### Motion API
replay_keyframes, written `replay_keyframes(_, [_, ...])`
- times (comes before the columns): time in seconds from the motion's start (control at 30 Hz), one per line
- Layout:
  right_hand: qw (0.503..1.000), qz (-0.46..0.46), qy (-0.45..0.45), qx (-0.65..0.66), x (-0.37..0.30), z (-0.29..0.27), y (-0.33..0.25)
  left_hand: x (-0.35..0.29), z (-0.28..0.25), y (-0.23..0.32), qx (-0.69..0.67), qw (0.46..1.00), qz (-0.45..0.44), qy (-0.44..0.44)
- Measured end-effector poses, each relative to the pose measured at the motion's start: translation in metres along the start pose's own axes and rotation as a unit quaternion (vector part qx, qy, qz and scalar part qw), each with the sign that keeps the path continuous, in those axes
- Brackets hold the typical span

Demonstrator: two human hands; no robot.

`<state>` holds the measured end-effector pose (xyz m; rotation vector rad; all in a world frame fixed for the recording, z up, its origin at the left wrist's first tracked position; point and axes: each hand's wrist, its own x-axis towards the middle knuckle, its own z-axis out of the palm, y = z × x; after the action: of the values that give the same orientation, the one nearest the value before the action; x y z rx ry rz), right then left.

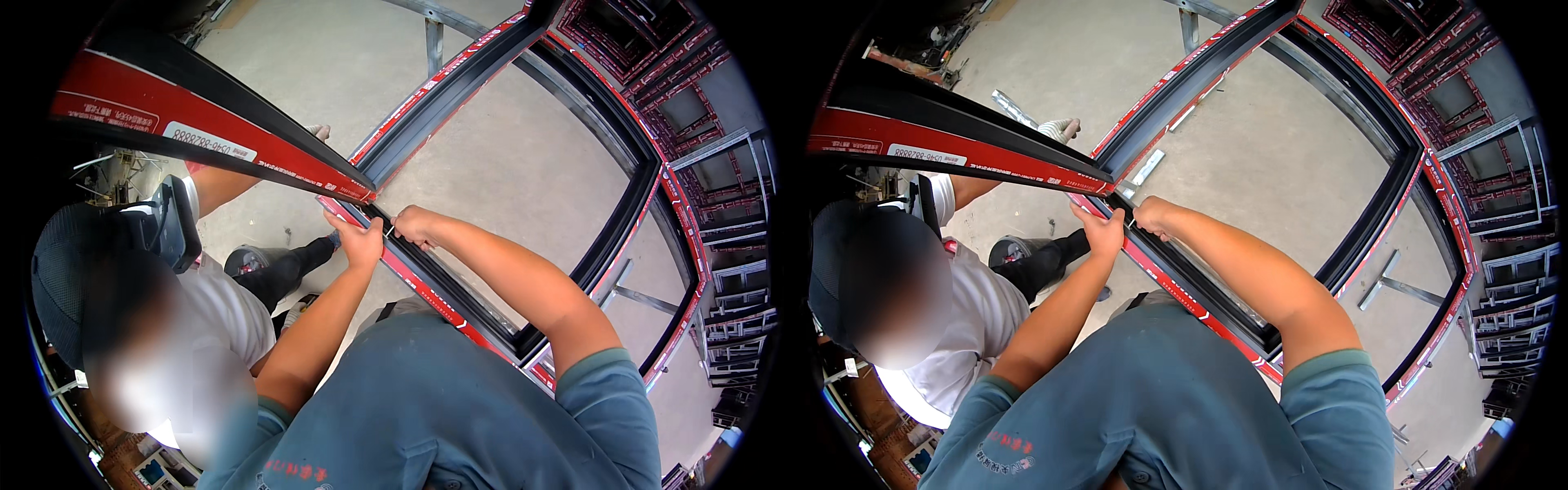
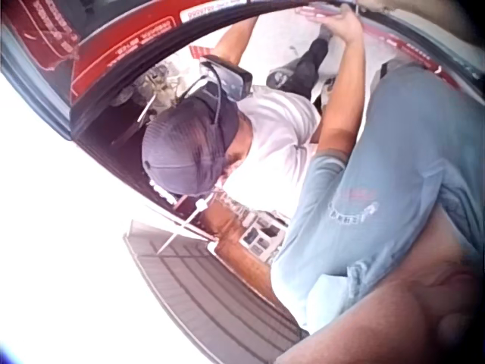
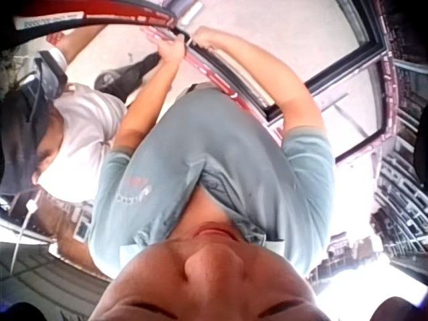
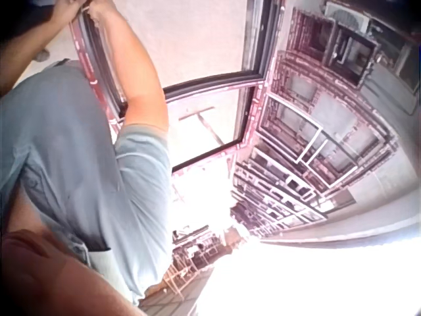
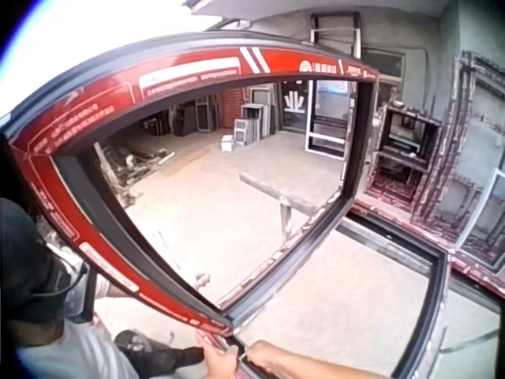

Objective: The person assembles a large window frame with a coworker, aligning and securing frame sections on a workbench. They use a small metal tool to adjust seals and fasteners along the frame edges, then flip the frame to continue assembly on the opposite side.

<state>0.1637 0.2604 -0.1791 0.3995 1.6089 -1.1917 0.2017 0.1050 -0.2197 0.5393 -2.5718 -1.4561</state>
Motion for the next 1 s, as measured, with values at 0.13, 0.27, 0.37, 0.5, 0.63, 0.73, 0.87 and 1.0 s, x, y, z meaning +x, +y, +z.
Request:
replay_keyframes(0.13, [0.994, -0.063, -0.005, 0.09, -0.007, -0.004, 0.02, -0.004, 0.0, 0.001, -0.031, 0.999, -0.009, -0.009])
replay_keyframes(0.27, [0.992, -0.107, -0.01, 0.064, -0.027, -0.026, 0.024, -0.007, -0.001, 0.005, -0.023, 0.999, -0.024, -0.007])
replay_keyframes(0.37, [0.957, -0.29, 0.002, 0.022, -0.001, -0.029, 0.049, -0.008, 0.0, 0.003, -0.029, 0.999, -0.018, -0.003])
replay_keyframes(0.5, [0.914, -0.406, 0.003, 0.003, 0.017, -0.026, 0.068, -0.008, -0.003, 0.009, -0.014, 1.0, 0.025, -0.001])
replay_keyframes(0.63, [0.901, -0.431, -0.031, 0.033, 0.028, -0.027, 0.068, -0.007, -0.003, 0.012, -0.058, 0.998, -0.026, -0.016])
replay_keyframes(0.73, [0.886, -0.46, -0.04, 0.045, 0.039, -0.024, 0.067, -0.005, -0.002, 0.012, -0.039, 0.999, 0.016, -0.01])
replay_keyframes(0.87, [0.857, -0.51, -0.06, 0.046, 0.057, -0.021, 0.073, -0.004, -0.003, 0.007, -0.035, 0.999, 0.023, -0.013])
replay_keyframes(1.0, [0.831, -0.552, -0.062, 0.033, 0.061, -0.022, 0.072, -0.005, -0.001, 0.008, -0.008, 1.0, 0.009, 0.006])
